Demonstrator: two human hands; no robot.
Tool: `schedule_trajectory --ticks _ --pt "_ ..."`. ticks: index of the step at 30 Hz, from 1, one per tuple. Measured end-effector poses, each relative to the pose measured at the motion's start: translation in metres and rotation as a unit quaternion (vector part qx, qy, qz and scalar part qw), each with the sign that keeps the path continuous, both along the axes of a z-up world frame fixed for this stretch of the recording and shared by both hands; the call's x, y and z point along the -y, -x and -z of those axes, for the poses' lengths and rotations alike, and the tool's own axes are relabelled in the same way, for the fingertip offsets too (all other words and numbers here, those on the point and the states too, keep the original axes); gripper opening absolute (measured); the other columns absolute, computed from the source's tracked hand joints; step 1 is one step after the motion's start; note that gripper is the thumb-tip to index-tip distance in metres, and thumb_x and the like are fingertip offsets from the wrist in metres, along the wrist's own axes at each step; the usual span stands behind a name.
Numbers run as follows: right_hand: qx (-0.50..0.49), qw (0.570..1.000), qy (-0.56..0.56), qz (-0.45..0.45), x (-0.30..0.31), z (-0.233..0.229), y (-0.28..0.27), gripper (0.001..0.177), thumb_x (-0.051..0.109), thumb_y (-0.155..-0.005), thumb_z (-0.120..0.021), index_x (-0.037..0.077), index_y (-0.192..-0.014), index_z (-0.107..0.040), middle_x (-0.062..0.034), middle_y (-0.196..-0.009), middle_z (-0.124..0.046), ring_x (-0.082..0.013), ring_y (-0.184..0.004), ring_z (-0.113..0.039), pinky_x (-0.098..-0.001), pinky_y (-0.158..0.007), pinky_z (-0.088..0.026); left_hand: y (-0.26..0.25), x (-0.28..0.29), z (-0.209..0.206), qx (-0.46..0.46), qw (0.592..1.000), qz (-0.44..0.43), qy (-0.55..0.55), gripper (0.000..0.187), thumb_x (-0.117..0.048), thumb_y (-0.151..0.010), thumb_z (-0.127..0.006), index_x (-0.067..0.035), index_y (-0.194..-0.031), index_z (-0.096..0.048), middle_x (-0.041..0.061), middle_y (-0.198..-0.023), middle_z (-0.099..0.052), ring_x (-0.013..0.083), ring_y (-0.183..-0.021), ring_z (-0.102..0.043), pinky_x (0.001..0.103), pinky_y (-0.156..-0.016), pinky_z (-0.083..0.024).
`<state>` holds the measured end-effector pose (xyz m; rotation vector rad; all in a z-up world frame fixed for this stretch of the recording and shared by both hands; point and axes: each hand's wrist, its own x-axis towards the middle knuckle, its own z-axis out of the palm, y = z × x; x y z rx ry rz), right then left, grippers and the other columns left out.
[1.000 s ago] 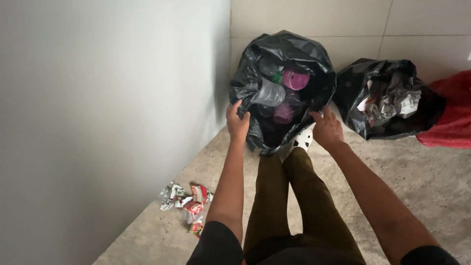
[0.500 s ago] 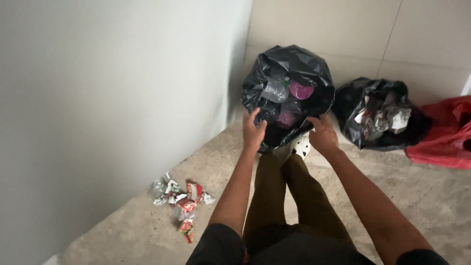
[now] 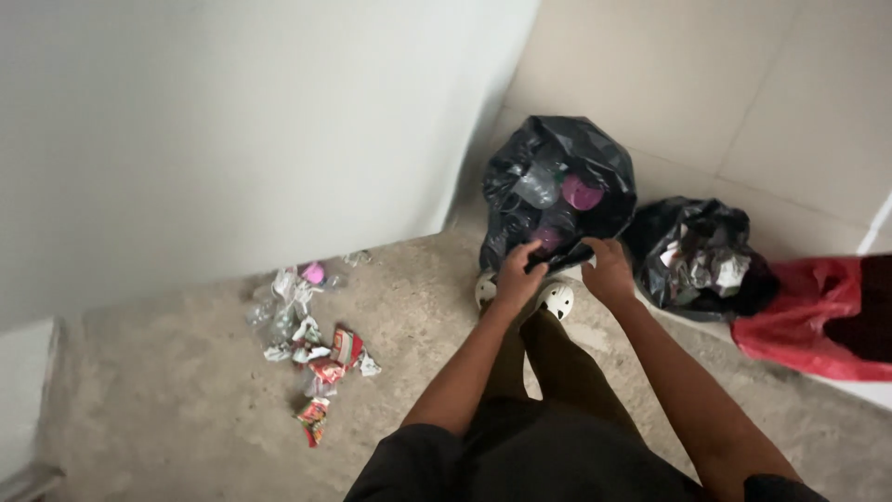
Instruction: Picking up plastic bottles, cups, and wrappers from a concrete floor and placing them into trash bags.
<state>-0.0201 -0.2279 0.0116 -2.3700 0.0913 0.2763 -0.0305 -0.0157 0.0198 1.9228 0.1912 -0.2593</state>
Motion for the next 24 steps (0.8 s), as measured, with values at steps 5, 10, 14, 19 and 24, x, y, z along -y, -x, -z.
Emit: schedule_trajectory --ticks 5,10,14,19,24 --pt "-0.016 0.999 0.009 -0.042 -0.015 -0.011 0.010 0.057 0.013 -0.079 -0.074 0.016 -0.135 -0.062 -0.0232 -0.137 -0.055 -0.0428 -0.126 -0.054 -0.0491 -0.103 -0.048 0.025 -0.004 -0.021 -0.006 0.998 -0.011 0.058 0.053 -0.018 -0.089 -0.073 -0.008 -0.139 -0.062 0.016 -0.143 -0.060 0.0299 -0.132 -0.058 0.038 -0.108 -0.047" --pt "-0.052 0.995 0.022 -0.080 -0.046 -0.035 0.021 0.058 0.014 -0.081 -0.072 0.018 -0.137 -0.059 -0.0200 -0.136 -0.056 -0.0418 -0.126 -0.055 -0.0500 -0.102 -0.049 0.045 -0.021 -0.046 -0.081 0.995 -0.008 0.052 0.054 -0.021 -0.089 -0.072 -0.009 -0.140 -0.061 0.016 -0.144 -0.060 0.0312 -0.129 -0.062 0.039 -0.108 -0.049" --pt "-0.052 0.990 0.008 -0.129 -0.074 -0.047 0.036 0.057 0.013 -0.081 -0.070 0.015 -0.137 -0.059 -0.0203 -0.137 -0.055 -0.0409 -0.126 -0.055 -0.0497 -0.102 -0.048 0.068 -0.045 -0.055 -0.088 0.996 0.000 0.013 0.056 -0.025 -0.089 -0.071 -0.010 -0.142 -0.061 0.016 -0.144 -0.060 0.0320 -0.129 -0.059 0.042 -0.106 -0.047" --pt "-0.064 0.973 0.026 -0.218 -0.118 -0.047 0.053 0.058 0.013 -0.081 -0.071 0.015 -0.138 -0.059 -0.0211 -0.135 -0.054 -0.0408 -0.126 -0.053 -0.0488 -0.103 -0.048 0.115 -0.093 -0.045 -0.115 0.991 -0.062 0.009 0.060 -0.030 -0.086 -0.071 -0.013 -0.143 -0.063 0.019 -0.127 -0.071 0.0315 -0.109 -0.070 0.041 -0.098 -0.054" --pt "-0.076 0.955 0.013 -0.287 -0.178 -0.075 0.097 0.057 0.014 -0.084 -0.068 0.016 -0.139 -0.056 -0.0218 -0.143 -0.049 -0.0407 -0.125 -0.054 -0.0494 -0.098 -0.050 0.206 -0.159 -0.020 -0.009 0.991 -0.120 -0.058 0.056 -0.033 -0.088 -0.074 -0.012 -0.139 -0.062 0.020 -0.128 -0.069 0.0327 -0.109 -0.069 0.041 -0.097 -0.053"
